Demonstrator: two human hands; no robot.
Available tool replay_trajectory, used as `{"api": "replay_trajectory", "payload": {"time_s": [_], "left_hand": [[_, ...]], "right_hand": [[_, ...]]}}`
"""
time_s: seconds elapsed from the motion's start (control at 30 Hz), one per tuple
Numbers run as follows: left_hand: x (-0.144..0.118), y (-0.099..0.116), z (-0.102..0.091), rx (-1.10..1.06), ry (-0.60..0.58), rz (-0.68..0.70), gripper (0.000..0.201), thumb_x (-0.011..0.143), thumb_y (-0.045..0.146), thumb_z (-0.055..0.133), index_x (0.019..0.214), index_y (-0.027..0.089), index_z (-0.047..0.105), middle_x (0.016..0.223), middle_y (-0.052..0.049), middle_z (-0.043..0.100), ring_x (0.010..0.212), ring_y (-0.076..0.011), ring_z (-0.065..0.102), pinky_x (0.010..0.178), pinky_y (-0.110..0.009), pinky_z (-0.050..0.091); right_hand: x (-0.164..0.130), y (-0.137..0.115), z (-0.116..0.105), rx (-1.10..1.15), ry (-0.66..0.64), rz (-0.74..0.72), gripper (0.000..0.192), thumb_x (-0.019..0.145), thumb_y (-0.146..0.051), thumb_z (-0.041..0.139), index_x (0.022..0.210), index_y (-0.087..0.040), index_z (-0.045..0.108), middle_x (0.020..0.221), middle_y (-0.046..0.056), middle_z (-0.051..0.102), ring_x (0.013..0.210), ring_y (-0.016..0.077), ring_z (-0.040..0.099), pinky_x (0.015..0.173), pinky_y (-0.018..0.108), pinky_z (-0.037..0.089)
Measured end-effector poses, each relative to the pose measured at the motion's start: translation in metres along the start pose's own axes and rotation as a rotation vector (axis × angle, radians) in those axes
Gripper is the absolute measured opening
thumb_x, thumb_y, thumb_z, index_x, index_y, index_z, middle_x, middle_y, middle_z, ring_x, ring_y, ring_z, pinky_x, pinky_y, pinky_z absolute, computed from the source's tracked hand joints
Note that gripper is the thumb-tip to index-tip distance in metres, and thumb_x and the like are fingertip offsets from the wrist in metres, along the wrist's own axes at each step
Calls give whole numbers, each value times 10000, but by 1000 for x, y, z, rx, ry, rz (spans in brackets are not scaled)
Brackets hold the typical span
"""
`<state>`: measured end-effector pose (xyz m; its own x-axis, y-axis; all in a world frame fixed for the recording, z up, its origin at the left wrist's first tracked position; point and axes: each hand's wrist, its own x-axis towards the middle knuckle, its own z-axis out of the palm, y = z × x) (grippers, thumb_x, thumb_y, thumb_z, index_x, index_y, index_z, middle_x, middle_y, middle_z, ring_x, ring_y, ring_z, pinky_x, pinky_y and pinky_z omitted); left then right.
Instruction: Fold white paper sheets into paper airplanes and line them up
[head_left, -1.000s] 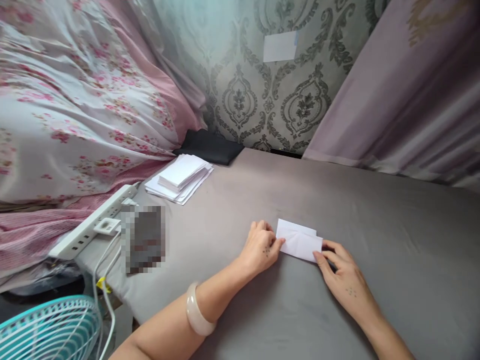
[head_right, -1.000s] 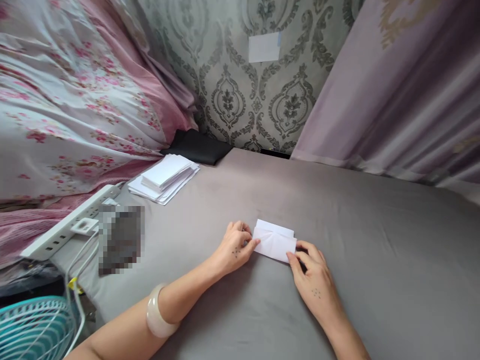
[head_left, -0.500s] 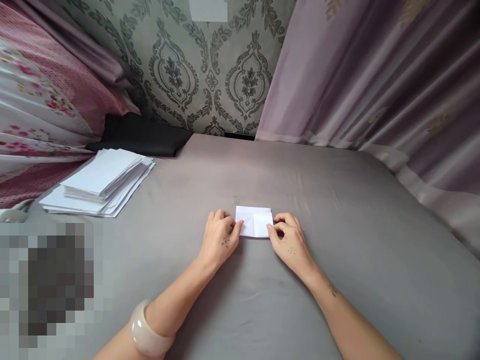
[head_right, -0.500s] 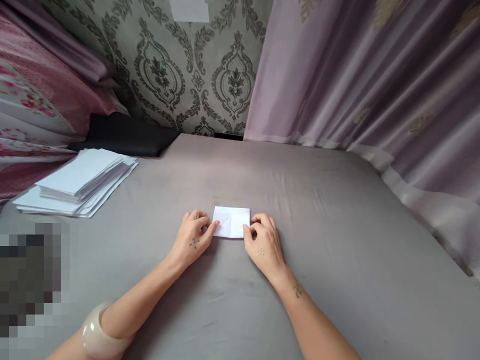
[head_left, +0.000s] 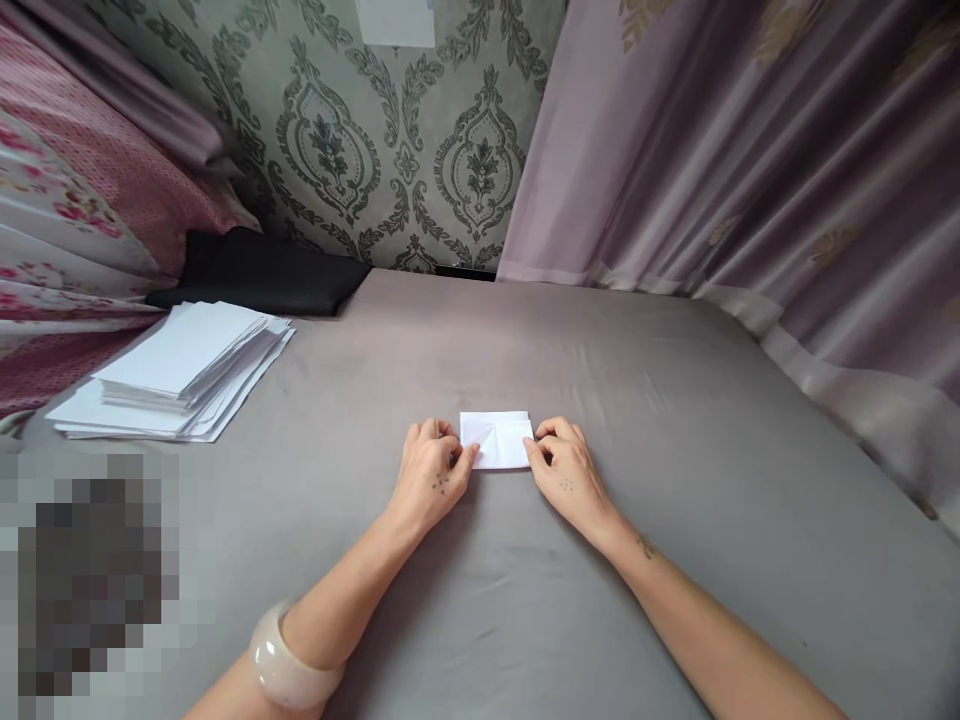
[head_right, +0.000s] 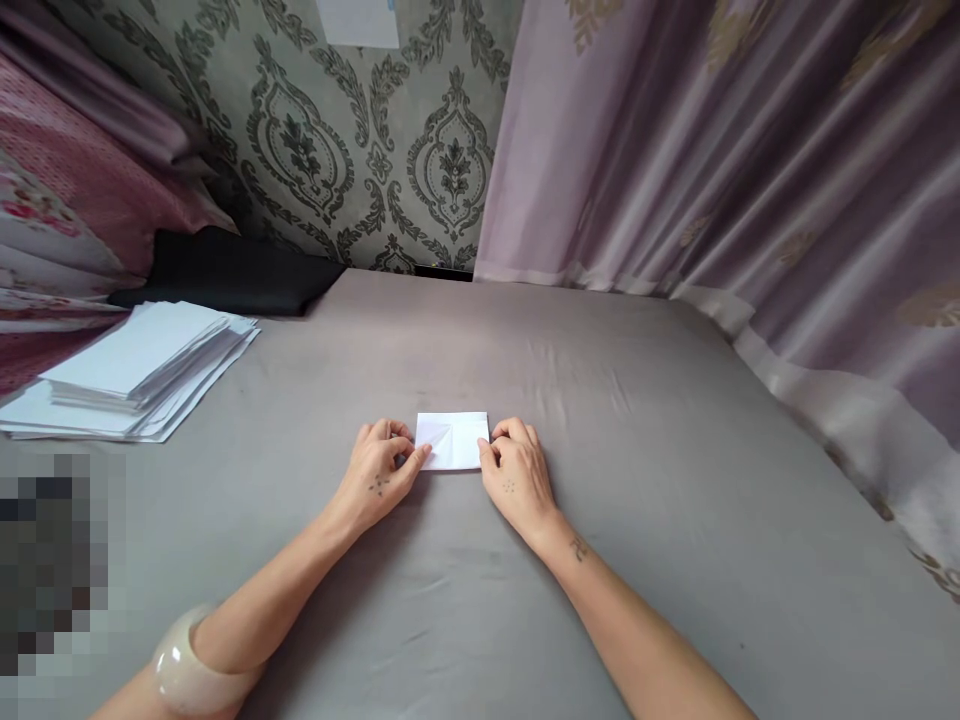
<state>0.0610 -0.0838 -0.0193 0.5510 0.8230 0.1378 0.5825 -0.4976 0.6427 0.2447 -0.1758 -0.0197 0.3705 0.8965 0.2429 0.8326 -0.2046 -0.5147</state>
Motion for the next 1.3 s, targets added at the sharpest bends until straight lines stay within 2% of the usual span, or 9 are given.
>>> {"api": "replay_trajectory", "payload": {"time_s": [0.1,0.2,0.33,0.47,0.63,0.87,0.97,1.3], "left_hand": [[0,0,-1,25,-2,38,322,895,323,518,634,169,627,923,-88,569,867,-230,467,810,-381,429],[0,2,-2,44,0,66,325,918,308,477,672,169,637,880,-88,570,833,-222,470,780,-367,425],[1,5,-4,70,-7,38,344,923,319,472,640,179,609,791,-74,581,758,-210,471,727,-341,411],[-1,8,-5,133,-28,11,385,926,314,462,565,188,513,670,-50,548,674,-197,456,655,-317,376],[-8,10,-5,219,-84,33,415,948,317,424,551,196,432,633,-43,518,662,-195,464,648,-320,357],[-9,12,-5,428,-84,164,404,989,314,346,626,194,477,658,-56,527,638,-203,437,634,-343,322],[-7,13,-5,500,-92,180,414,988,320,363,616,189,491,660,-69,538,657,-216,448,626,-349,308],[-4,11,-7,417,-104,173,444,989,351,365,580,198,444,633,-51,510,620,-190,418,616,-331,315]], "right_hand": [[0,-4,-2,-25,8,35,343,900,-334,490,599,-194,578,862,64,605,835,192,547,788,310,429],[-1,-8,-6,29,-34,95,333,925,-378,445,730,-200,648,813,37,621,723,154,567,698,266,420],[1,-13,-9,67,-74,190,316,920,-401,442,869,-217,693,771,21,678,673,152,590,644,247,400],[-1,-18,-10,3,-117,258,298,908,-396,457,821,-222,683,741,22,701,672,164,617,608,243,373],[-10,-24,-13,-108,-136,269,295,933,-370,429,805,-231,656,761,26,707,686,171,632,597,251,338],[-8,-30,-10,-271,-150,260,247,943,-332,442,804,-218,611,766,25,698,693,171,636,570,270,264],[-6,-31,-8,-320,-163,255,230,945,-321,439,818,-211,596,779,33,697,689,170,635,556,277,244],[-5,-35,-6,-409,-170,231,220,942,-313,446,831,-197,596,802,57,698,682,174,642,540,277,250]]}}
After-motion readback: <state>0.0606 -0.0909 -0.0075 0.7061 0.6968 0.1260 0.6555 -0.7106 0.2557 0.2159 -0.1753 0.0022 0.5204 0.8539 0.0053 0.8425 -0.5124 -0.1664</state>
